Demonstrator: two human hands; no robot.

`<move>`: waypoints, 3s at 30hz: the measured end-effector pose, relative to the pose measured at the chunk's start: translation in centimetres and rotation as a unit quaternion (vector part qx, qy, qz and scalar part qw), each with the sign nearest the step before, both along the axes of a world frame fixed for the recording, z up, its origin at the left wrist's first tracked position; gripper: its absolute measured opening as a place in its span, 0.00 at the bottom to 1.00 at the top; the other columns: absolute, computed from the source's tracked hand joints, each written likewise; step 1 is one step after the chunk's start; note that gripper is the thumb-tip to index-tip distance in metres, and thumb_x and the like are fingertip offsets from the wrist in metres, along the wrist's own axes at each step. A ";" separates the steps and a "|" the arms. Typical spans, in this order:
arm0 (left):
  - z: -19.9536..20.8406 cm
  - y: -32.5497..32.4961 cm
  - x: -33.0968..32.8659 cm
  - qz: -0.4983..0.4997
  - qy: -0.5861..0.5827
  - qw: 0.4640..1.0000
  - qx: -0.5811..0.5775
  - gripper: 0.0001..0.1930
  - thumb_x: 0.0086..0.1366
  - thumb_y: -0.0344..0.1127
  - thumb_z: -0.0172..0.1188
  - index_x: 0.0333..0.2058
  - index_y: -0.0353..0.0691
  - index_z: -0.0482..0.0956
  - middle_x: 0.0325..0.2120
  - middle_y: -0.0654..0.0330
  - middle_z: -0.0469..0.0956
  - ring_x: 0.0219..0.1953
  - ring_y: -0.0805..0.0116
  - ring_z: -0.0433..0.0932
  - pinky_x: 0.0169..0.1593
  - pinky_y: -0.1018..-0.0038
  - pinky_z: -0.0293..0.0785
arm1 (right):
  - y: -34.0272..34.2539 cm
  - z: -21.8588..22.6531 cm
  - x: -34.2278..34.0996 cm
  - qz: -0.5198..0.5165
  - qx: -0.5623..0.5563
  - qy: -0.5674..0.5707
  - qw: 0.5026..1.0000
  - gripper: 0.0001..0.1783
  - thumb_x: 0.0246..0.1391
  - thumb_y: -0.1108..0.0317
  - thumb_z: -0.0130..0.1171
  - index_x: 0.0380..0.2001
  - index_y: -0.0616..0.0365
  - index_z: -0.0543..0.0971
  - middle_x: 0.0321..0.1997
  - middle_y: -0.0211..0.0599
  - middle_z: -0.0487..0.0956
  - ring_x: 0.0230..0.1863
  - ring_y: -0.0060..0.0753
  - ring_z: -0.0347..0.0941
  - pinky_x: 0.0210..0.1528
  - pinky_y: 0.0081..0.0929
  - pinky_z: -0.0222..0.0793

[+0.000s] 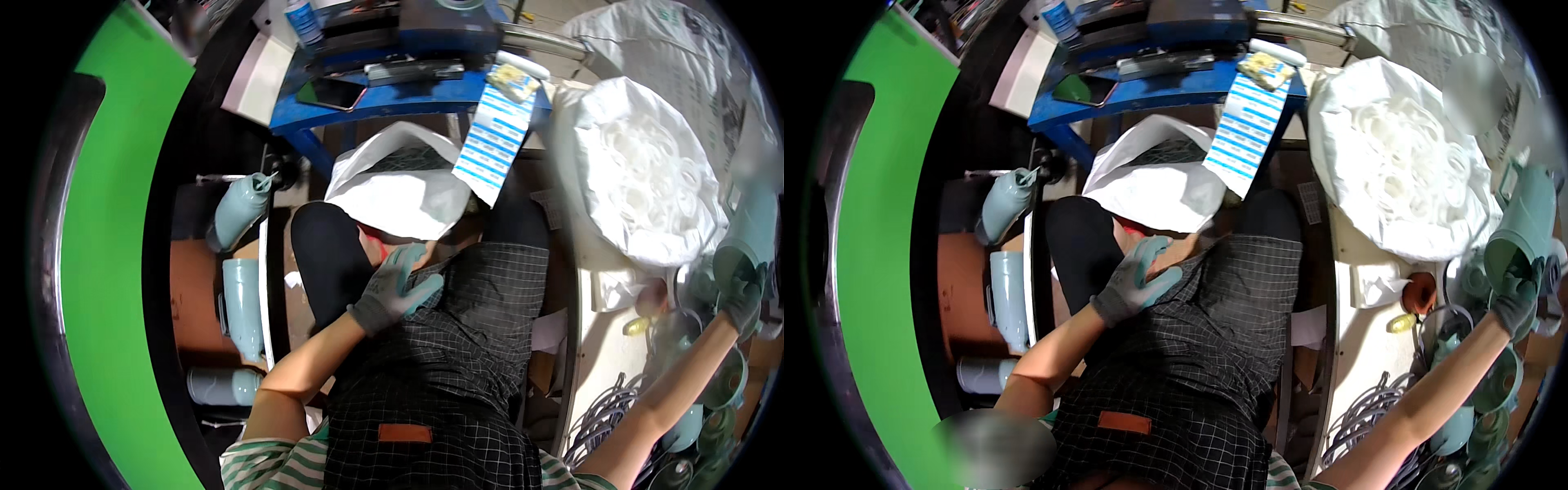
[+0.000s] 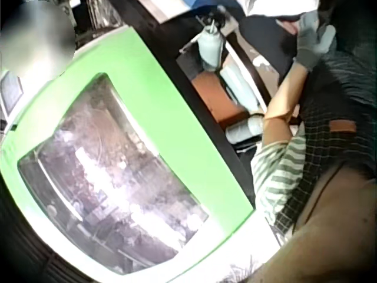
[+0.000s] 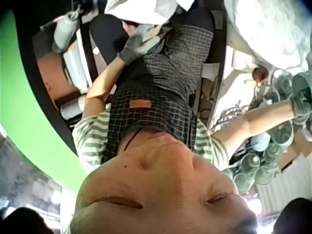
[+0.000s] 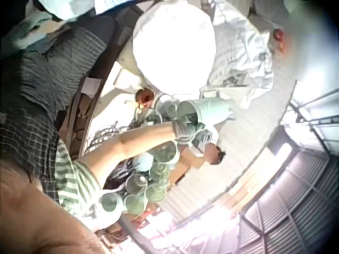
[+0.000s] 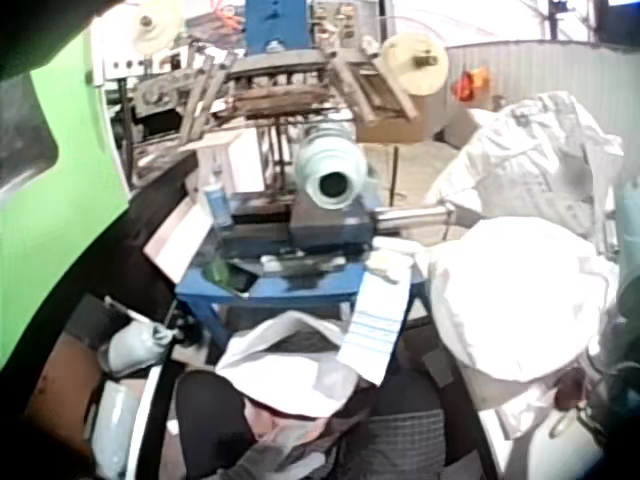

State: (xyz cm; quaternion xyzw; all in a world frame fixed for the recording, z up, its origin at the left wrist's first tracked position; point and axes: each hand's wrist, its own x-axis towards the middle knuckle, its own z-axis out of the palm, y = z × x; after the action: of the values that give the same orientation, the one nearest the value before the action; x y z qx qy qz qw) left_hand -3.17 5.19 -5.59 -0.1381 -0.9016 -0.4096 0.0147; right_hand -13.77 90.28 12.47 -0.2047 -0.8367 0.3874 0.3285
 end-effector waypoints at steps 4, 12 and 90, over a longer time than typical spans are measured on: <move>-8.3 -4.4 -1.8 0.122 0.047 0.989 -0.069 0.21 0.66 0.43 0.69 0.52 0.35 0.80 0.45 0.49 0.81 0.49 0.54 0.80 0.52 0.64 0.76 | -12.1 1.5 -2.9 0.118 -0.255 0.177 0.943 0.22 0.73 0.68 0.50 0.62 0.72 0.73 0.62 0.53 0.78 0.61 0.48 0.77 0.63 0.42 0.76; -31.4 -15.2 -13.0 0.673 -0.359 0.625 0.165 0.40 0.50 0.55 0.81 0.56 0.34 0.82 0.52 0.52 0.83 0.51 0.60 0.79 0.55 0.62 0.76 | -67.2 -13.1 -3.4 0.548 0.053 -0.049 0.833 0.26 0.56 0.65 0.68 0.60 0.49 0.80 0.71 0.53 0.69 0.72 0.57 0.63 0.72 0.45 0.60; -16.3 -30.0 27.6 0.687 0.074 0.658 -0.300 0.28 0.66 0.48 0.65 0.57 0.36 0.75 0.51 0.40 0.78 0.50 0.38 0.77 0.56 0.51 0.73 | -72.9 -13.2 1.3 0.730 0.097 -0.115 0.667 0.34 0.55 0.63 0.73 0.63 0.60 0.75 0.64 0.53 0.75 0.67 0.58 0.70 0.70 0.46 0.65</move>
State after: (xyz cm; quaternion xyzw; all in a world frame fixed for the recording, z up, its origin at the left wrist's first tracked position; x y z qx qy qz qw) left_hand 24.45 -24.76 -21.88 0.4938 -0.8095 0.0213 0.3168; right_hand -12.44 17.36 -0.74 0.4615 -0.7825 0.3938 -0.1402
